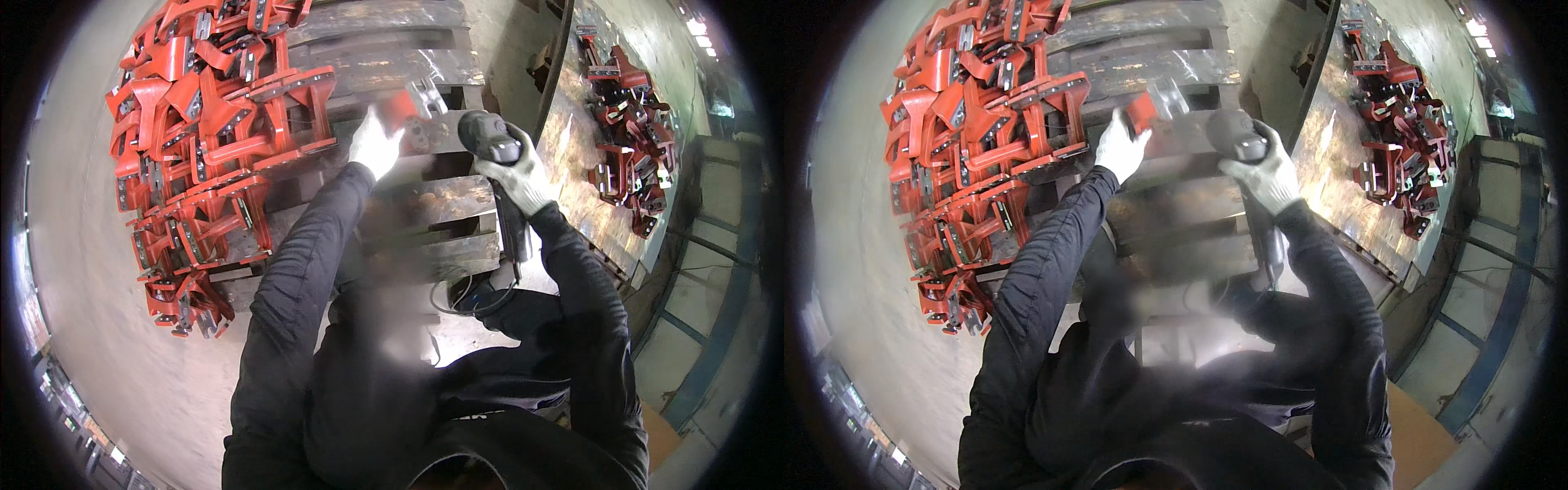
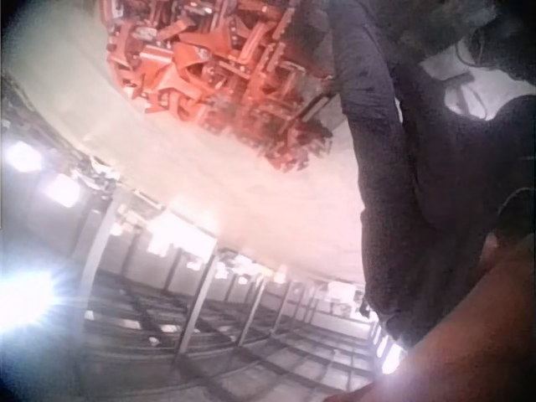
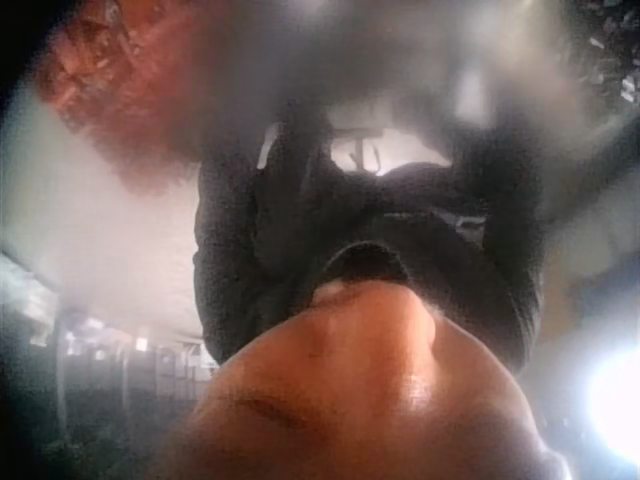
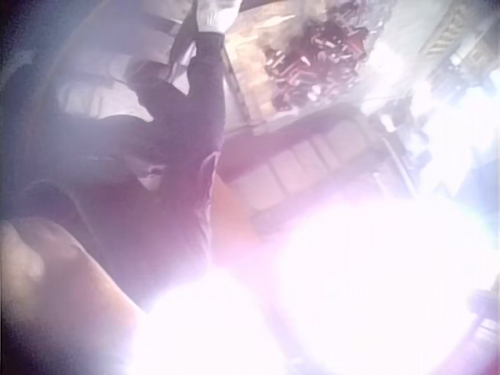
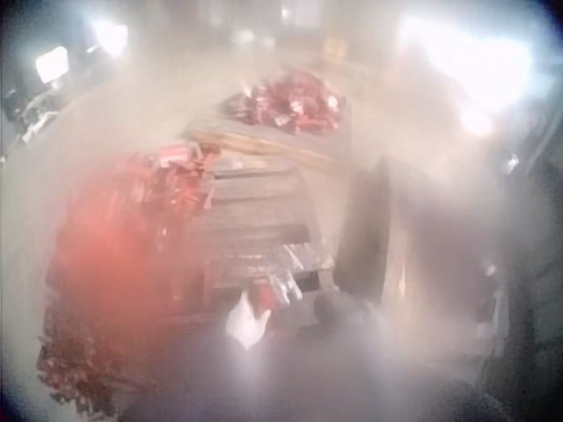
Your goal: The person uses an angle grinder to smooth the edges of red metal parts. They pick up each part from a pile on a wooden pallet, grind it, and place it back down, repeating the process throughout the clip.
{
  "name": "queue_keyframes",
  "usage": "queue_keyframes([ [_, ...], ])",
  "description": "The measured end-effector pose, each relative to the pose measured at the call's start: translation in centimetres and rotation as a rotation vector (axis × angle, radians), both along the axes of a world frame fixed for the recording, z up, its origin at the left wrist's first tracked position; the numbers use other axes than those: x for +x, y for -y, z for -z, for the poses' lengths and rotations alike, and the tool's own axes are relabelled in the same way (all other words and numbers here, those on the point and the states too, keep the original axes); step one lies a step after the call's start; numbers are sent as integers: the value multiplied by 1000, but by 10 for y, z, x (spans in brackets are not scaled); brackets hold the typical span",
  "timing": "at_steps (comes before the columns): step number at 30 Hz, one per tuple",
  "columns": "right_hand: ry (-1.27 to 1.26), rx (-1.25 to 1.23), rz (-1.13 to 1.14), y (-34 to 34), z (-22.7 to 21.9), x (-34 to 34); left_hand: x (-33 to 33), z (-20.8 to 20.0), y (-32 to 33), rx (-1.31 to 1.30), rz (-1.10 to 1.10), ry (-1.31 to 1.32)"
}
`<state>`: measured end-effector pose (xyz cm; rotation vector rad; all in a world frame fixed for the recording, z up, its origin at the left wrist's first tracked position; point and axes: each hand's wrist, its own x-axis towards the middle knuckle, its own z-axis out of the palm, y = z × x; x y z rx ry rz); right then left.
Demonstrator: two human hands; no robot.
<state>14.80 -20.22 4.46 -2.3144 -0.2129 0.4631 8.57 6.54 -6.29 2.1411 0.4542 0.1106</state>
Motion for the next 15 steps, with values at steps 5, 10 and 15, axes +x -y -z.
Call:
queue_keyframes([
  [5,118,-8,-272,-37,57,48,-12,2,-13,174,46,-148],
  [10,43,-74,-384,-90,79,77,-16,-19,-17,361,180,-140],
  [15,62,-173,-567,-113,89,93,-15,-35,-17,349,229,-182],
])
